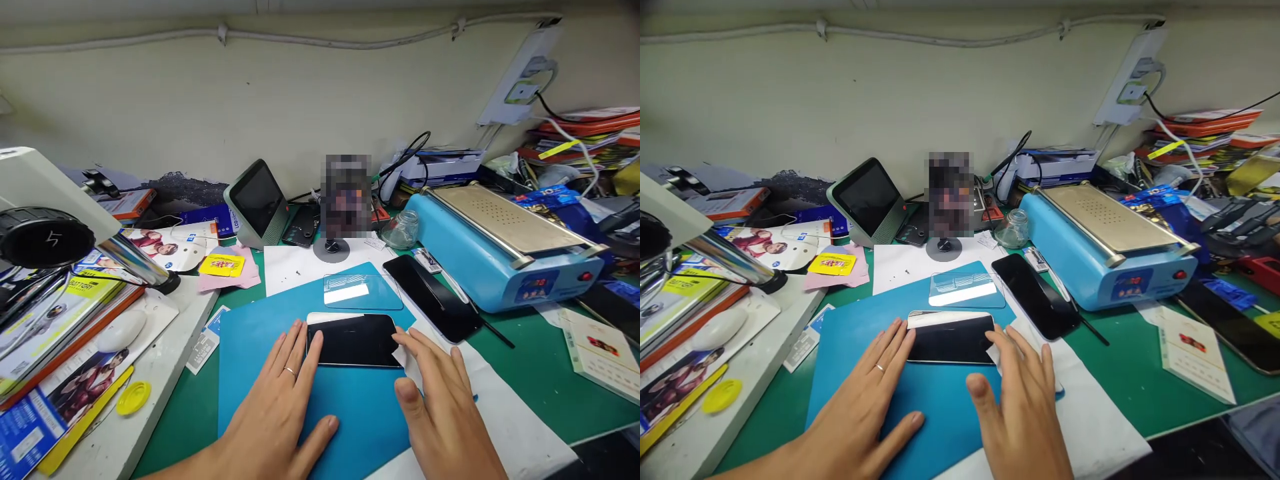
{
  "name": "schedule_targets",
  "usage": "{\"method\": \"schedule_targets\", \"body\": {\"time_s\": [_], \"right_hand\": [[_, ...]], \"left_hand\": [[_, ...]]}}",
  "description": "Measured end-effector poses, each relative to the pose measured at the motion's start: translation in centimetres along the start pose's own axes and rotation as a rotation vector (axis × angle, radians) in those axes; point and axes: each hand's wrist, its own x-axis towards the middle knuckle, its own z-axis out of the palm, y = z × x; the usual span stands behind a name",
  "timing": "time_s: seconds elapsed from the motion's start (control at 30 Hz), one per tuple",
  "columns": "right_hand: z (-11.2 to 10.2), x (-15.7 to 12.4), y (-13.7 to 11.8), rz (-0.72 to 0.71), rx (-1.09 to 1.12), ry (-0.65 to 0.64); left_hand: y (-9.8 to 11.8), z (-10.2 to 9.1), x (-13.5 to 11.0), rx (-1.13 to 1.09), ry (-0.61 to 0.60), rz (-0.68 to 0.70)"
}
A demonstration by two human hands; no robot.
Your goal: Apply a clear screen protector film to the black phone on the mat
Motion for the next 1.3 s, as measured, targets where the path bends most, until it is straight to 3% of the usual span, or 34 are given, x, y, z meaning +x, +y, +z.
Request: {"method": "schedule_targets", "body": {"time_s": [0.17,0.3,0.63,0.8,1.07,1.3], "right_hand": [[-0.4,-0.1,1.7,0.135,-0.057,0.066],[-0.8,-0.6,3.4,0.108,-0.069,0.11],[-0.8,-0.2,3.8,0.028,-0.063,0.062],[-1.0,-0.5,4.5,0.034,-0.061,-0.04],[-1.4,0.8,1.4,0.018,-0.029,0.118],[-0.4,0.4,-0.4,-0.212,-0.047,0.039]], "left_hand": [[0.2,-0.4,-0.1,-0.015,-0.036,-0.026],[0.0,-0.3,0.0,-0.018,-0.054,-0.032],[-0.2,0.2,-0.1,-0.004,-0.058,-0.019],[-0.3,0.2,-0.1,-0.013,-0.059,-0.018],[-0.1,0.2,-0.2,-0.028,-0.057,-0.01],[-0.1,0.4,-0.3,-0.089,-0.061,-0.014]]}}
